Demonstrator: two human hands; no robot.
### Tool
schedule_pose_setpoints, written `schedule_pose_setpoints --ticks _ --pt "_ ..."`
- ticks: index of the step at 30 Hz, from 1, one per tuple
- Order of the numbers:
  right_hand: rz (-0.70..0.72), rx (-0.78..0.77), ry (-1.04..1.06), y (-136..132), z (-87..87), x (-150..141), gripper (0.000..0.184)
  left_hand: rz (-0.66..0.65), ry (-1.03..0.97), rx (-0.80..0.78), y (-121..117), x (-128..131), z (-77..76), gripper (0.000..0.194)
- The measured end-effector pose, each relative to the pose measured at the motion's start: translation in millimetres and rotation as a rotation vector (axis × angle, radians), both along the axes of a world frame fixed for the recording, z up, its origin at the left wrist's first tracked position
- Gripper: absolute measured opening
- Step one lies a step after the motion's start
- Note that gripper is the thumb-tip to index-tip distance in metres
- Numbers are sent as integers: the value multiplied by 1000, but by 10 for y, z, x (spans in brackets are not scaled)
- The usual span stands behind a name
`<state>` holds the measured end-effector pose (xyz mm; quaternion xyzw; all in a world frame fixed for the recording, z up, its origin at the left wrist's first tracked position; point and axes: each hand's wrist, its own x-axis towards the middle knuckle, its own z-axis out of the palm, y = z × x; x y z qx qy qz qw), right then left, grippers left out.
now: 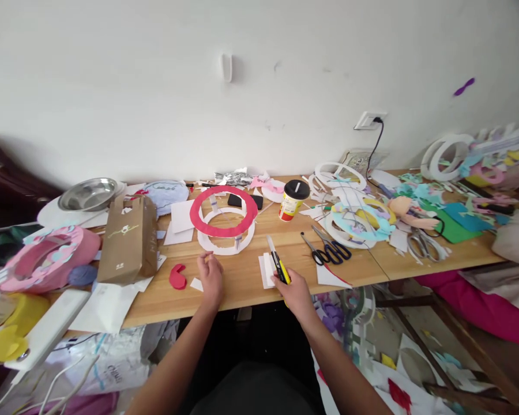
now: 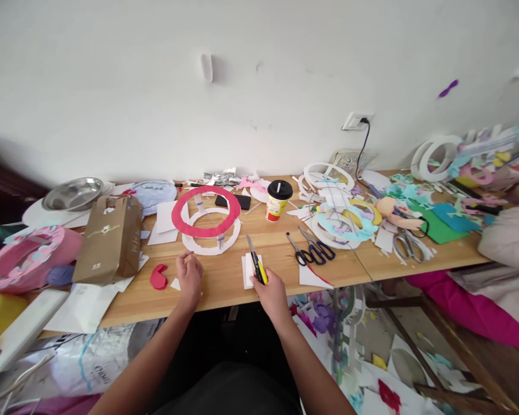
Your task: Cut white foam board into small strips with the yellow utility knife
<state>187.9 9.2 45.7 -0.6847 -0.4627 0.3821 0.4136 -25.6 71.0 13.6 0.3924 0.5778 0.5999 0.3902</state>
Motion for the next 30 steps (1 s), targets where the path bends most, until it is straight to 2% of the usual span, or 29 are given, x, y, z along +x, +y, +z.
schedule_pose_setpoints --ticks 1,3,5,7,9,13,17,22,26,30 --pt "2 5 -26 -6 -17 41 25 -108 149 28 -60 38 -5 30" --pt "12 13 -68 -14 -70 95 23 -435 497 128 -146 123 -18 36" --pt "21 6 -98 -11 -135 107 24 -713 770 237 -173 216 -34 56" --pt "22 -9 -132 4 -191 93 25 -831 927 290 -148 303 -53 81" --pt "22 -19 -174 22 -226 77 25 -860 1005 286 -101 366 -70 90" --pt "52 -23 -249 49 -240 87 24 -897 1062 292 -48 404 -80 81" --pt "101 -25 -286 69 -238 117 23 -926 1082 282 -52 412 -49 83" --pt "118 64 -328 89 -259 181 18 -941 1112 240 -12 462 -9 71" --pt "118 177 -247 76 -313 308 28 -940 1090 209 38 472 -4 78" --pt "136 158 -197 17 -365 422 36 -930 1023 232 57 472 -15 78"
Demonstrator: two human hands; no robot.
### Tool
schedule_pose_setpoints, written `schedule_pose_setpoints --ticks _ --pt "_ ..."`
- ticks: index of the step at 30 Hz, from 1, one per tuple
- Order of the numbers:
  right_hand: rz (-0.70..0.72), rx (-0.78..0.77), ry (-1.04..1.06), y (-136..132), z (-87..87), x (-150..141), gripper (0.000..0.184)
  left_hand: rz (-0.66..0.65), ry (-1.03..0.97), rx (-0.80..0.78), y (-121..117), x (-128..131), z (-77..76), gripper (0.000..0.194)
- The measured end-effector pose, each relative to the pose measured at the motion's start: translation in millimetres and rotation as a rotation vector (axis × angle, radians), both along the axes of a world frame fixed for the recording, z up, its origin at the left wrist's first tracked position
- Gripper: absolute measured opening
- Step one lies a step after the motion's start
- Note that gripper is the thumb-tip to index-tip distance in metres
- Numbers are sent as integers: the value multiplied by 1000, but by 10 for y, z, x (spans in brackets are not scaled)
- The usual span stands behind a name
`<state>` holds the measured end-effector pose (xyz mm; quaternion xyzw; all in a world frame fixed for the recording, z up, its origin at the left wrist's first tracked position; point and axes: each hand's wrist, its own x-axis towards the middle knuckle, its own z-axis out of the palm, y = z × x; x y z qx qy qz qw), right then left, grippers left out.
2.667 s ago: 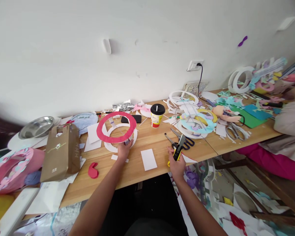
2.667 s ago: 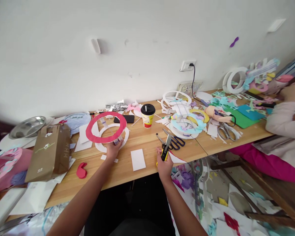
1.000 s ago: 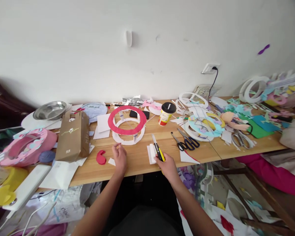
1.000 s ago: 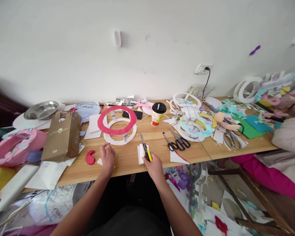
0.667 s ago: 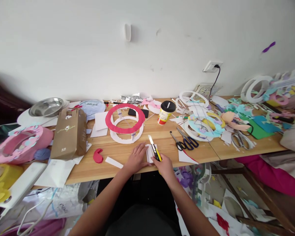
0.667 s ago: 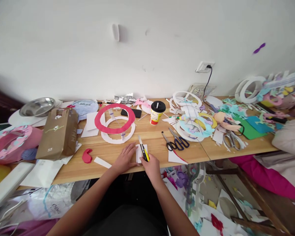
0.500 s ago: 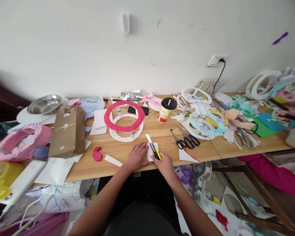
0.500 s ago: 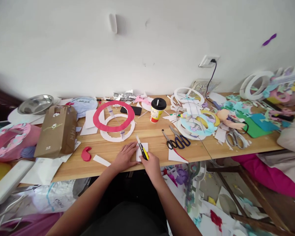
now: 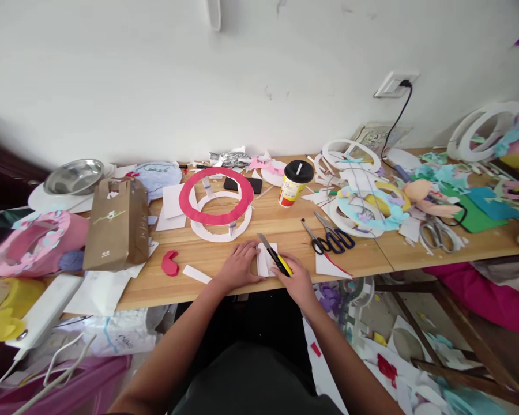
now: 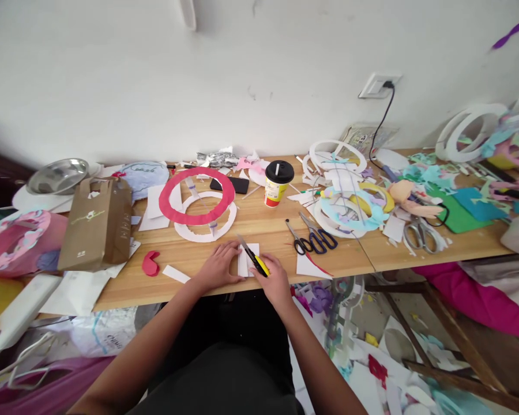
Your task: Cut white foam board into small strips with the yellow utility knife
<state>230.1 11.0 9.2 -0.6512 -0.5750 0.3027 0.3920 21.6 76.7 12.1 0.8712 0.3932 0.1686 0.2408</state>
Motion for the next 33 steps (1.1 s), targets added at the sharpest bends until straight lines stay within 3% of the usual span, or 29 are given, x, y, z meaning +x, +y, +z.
schedule_pose_setpoints --ticks 5,10,13,17,24,33 --pt "104 -7 17 -81 -43 -4 36 -31 -45 19 7 -6 -40 85" --pt "61 -31 -29 -113 -82 -98 34 -123 -62 -37 122 -124 -63 101" --pt "82 -23 -72 -146 -102 -130 41 -190 -30 -84 222 -206 -64 77" --pt "160 -16 -136 -207 -120 -147 43 -152 -24 -64 269 -231 -76 44" --pt "93 43 -193 -218 -111 -235 39 -128 -74 89 265 -156 -160 33" --pt "76 -25 -227 -206 -99 -220 40 -146 -271 111 324 -121 -121 24"
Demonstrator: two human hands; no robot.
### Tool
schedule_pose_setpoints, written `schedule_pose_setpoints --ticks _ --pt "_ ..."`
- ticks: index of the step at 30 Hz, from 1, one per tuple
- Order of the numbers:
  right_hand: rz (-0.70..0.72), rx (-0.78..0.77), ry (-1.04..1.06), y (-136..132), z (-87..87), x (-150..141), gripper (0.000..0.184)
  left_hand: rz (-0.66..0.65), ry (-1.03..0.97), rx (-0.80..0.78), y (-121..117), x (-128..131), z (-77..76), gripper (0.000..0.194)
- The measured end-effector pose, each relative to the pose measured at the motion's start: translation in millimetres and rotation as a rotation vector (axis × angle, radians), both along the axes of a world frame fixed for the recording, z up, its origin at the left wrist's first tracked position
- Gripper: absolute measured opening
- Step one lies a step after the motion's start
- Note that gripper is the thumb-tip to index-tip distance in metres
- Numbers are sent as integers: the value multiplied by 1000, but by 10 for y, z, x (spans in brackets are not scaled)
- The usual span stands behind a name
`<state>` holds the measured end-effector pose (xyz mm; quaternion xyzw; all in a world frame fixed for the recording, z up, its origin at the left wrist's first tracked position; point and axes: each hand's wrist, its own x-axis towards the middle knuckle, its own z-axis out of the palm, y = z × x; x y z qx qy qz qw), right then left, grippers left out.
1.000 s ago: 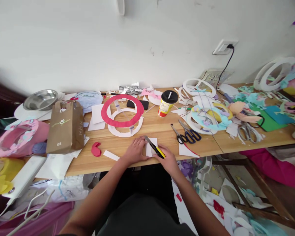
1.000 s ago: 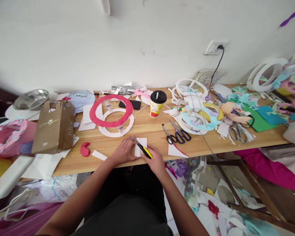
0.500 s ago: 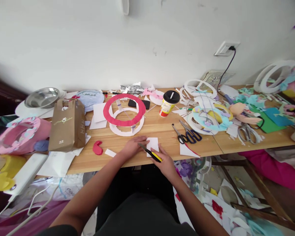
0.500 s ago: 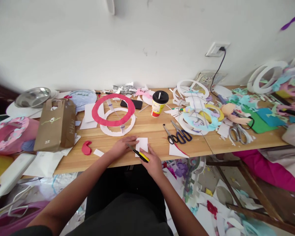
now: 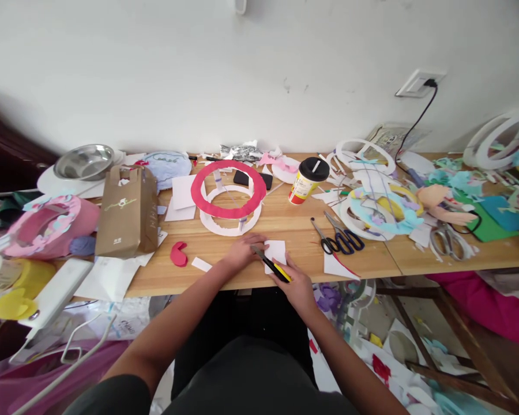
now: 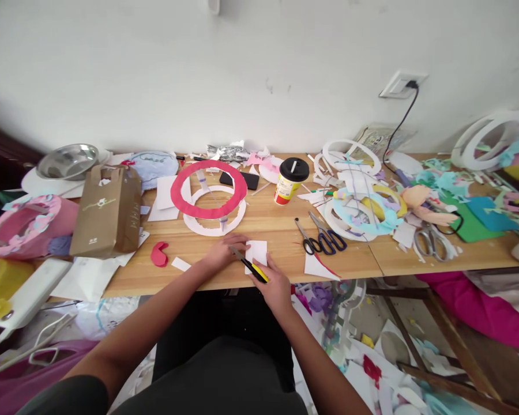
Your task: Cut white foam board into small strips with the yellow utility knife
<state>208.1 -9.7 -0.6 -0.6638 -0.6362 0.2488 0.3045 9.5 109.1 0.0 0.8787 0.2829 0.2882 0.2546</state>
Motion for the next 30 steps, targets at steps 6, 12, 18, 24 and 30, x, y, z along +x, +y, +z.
schedule_pose_setpoints --ticks 6,12,18,24,30 --pt "-19 -54 7 8 -5 -5 42 39 6 -28 49 48 -16 20" --pt "-29 -55 13 3 7 -19 41 -17 133 -35 71 12 46 23" --pt "75 35 -71 -44 48 25 33 285 464 90 -519 -490 292 58" --pt "355 230 -259 -78 175 -100 26 492 502 68 -1215 -1271 234 45" --pt "541 236 -144 68 292 -418 32 361 412 40 -1502 -1616 171 47"
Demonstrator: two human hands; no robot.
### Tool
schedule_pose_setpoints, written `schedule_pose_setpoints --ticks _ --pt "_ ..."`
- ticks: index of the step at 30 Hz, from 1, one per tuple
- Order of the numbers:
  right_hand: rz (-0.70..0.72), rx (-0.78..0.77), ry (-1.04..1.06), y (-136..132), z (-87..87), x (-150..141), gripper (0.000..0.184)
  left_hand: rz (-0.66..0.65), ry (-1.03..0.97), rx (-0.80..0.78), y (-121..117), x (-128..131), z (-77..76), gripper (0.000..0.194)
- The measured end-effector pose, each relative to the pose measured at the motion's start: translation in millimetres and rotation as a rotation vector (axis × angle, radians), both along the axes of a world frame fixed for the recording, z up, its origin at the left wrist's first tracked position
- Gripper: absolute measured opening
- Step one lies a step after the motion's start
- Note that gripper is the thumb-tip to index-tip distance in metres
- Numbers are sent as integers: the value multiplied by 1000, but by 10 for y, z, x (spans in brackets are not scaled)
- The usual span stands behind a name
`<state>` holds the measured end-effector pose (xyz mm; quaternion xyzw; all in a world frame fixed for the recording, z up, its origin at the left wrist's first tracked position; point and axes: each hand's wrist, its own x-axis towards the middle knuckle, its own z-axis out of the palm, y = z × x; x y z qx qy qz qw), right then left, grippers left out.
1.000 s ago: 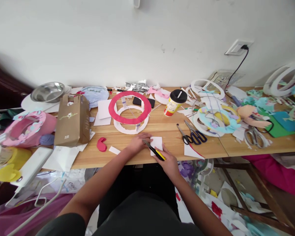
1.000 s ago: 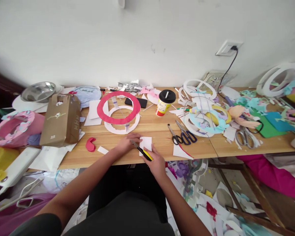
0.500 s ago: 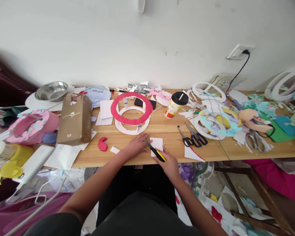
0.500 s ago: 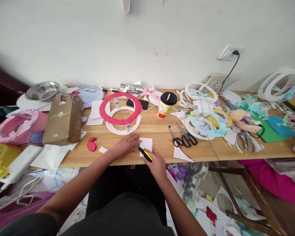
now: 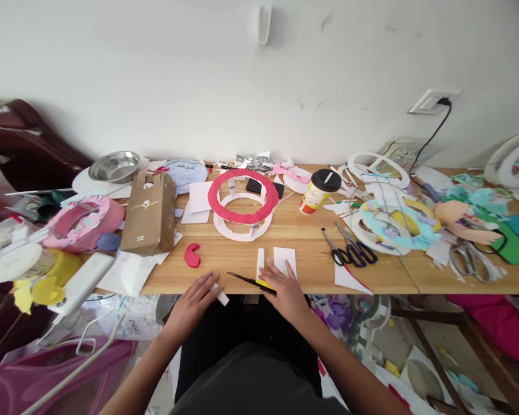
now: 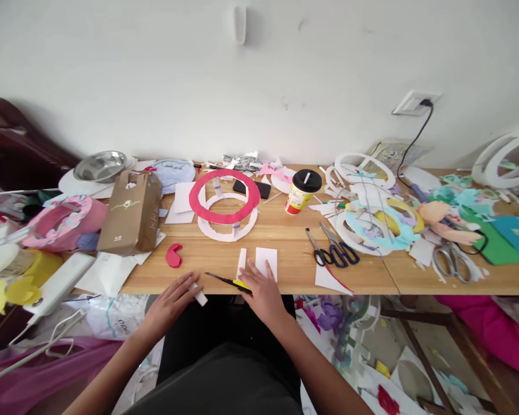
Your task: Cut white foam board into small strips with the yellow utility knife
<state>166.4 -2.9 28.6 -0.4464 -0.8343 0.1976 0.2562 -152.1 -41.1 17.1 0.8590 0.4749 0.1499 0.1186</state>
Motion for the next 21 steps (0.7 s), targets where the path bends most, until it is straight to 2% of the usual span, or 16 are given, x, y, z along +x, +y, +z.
schedule_pose_setpoints --ticks 2,3,4,5,6,7,8,9,10,11,15,17,21 --pt "-19 -20 131 10 72 -77 30 53 -139 -31 -36 57 63 44" --pt "-53 -26 218 -2 113 -98 29 126 -243 -54 -38 133 104 40" --pt "-102 -28 310 -26 154 -106 28 222 -368 -99 -30 243 149 34" --pt "-156 -27 397 -57 192 -101 26 374 -517 -144 -9 384 196 29" --pt "-197 -23 471 -93 222 -86 25 495 -669 -238 23 550 241 27" --pt "-214 -20 520 -129 243 -60 22 553 -825 -399 67 731 282 30" --pt "-199 -23 539 -161 252 -26 20 579 -979 -569 122 918 315 36" --pt "-163 -37 529 -186 247 15 19 541 -1081 -757 187 1098 337 39" --pt "-122 -59 501 -203 231 61 19 507 -1138 -870 261 1264 345 41" --pt "-95 -78 465 -210 204 111 21 504 -1170 -896 343 1410 337 41" --pt "-164 -48 346 -171 42 320 34 459 -1163 -843 710 1795 148 40" --pt "-203 4 298 -136 -43 413 34 406 -1057 -732 878 1922 9 42" --pt "-307 63 220 -81 -183 582 36 180 -742 -491 1090 2084 -170 34"
